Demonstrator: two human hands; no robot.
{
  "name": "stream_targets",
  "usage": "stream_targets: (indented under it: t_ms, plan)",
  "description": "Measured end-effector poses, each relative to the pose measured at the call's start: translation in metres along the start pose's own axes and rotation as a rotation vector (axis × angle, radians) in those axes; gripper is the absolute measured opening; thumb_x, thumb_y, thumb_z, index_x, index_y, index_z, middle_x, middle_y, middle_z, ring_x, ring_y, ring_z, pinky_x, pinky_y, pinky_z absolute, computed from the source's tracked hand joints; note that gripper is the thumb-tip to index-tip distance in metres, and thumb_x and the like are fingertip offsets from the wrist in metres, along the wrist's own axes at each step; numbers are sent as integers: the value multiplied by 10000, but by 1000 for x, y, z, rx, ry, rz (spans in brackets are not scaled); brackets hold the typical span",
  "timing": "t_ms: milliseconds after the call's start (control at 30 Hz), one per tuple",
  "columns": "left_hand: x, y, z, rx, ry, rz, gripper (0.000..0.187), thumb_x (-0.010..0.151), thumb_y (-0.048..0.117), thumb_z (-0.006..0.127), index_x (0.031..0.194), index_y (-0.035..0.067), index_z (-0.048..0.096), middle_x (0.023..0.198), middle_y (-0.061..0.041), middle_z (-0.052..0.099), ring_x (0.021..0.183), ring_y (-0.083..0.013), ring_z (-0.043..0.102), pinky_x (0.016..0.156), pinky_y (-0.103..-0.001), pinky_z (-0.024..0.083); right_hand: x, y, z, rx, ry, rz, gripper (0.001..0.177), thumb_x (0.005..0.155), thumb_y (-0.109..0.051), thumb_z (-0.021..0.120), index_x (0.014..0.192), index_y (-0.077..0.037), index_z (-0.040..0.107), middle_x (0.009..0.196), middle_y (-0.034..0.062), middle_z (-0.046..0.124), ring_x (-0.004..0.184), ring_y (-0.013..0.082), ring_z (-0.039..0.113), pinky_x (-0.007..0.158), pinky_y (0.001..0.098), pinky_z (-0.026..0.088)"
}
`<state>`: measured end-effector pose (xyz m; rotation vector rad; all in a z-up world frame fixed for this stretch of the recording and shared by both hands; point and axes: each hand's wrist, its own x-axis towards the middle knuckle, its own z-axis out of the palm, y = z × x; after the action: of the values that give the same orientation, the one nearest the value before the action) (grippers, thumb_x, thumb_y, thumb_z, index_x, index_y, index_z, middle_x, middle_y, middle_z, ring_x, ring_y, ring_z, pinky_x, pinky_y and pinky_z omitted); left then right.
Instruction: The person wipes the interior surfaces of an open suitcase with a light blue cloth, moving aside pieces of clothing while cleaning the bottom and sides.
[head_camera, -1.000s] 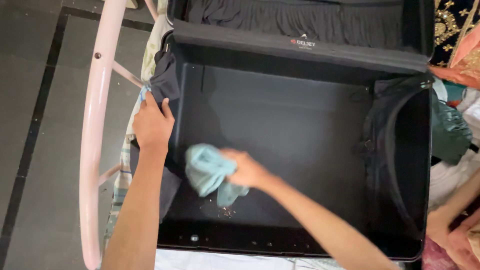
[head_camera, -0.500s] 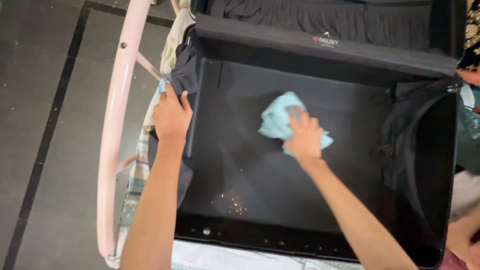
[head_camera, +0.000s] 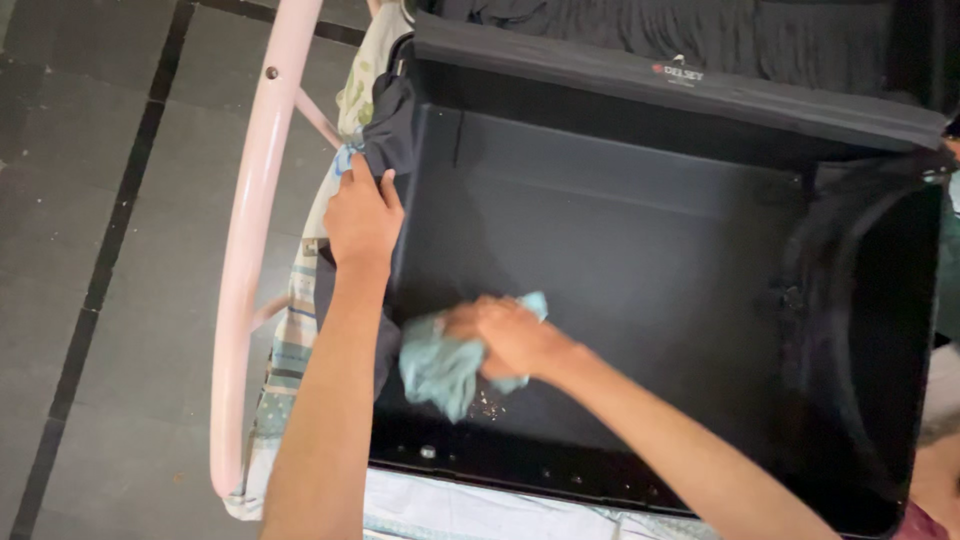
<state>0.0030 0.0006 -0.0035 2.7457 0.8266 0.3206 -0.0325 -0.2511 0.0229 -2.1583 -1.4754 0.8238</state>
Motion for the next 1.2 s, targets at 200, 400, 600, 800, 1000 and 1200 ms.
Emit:
stream_targets:
  t_ms: [200, 400, 600, 800, 1000, 1200]
  plan:
    - [2, 0, 1, -8, 24, 6, 477, 1018, 379, 587, 1335, 27, 532, 1094, -223, 697, 835, -442, 705, 699, -520, 571, 56, 58, -59, 44, 395, 229, 725, 684, -78, 768, 1381, -138, 577, 1499, 51, 529, 1243, 373, 576, 1023, 506, 514]
    - [0, 0, 1, -4, -14, -13, 484, 1018, 390, 581, 1331, 24, 534, 1089, -214, 695, 834, -438, 708, 694, -513, 574, 86, 14, -33, -426, -36, 244, 973, 637, -135, 818, 1525, -313, 461, 1623, 8, 290, 1171, 344, 548, 912, 527, 500]
    - [3, 1, 1, -38, -4, -7, 464, 1033, 368, 579, 1329, 13, 532, 1072, -209, 695, 849, -438, 708, 707, -509, 575, 42, 10, -12, -537, -168, -135, 582, 729, -197, 797, 1293, -245, 661, 1454, 4, 503, 1242, 300, 548, 913, 498, 487]
    - [0, 0, 2, -32, -19, -8, 448, 1028, 364, 580, 1313, 20, 536, 1065, -208, 693, 839, -434, 708, 702, -515, 572, 26, 42, -45, -230, -106, -216, 662, 713, -8, 714, 1327, -254, 679, 1410, -100, 627, 1094, 222, 600, 837, 409, 511]
    - [1, 0, 2, -27, 8, 6, 449, 1018, 370, 584, 1298, 23, 539, 1060, -207, 695, 820, -435, 709, 681, -516, 573, 65, 35, -43, -394, 184, 151, 801, 577, -101, 800, 1347, -189, 601, 1461, 52, 500, 1131, 320, 567, 861, 485, 494]
    - [-3, 1, 0, -40, -20, -14, 425, 1037, 371, 584, 1282, 25, 542, 1075, -202, 697, 850, -435, 711, 698, -515, 579, 40, -32, 8, -492, -76, 74, 783, 625, -245, 869, 1334, -118, 562, 1561, 174, 342, 1277, 472, 472, 1004, 616, 433]
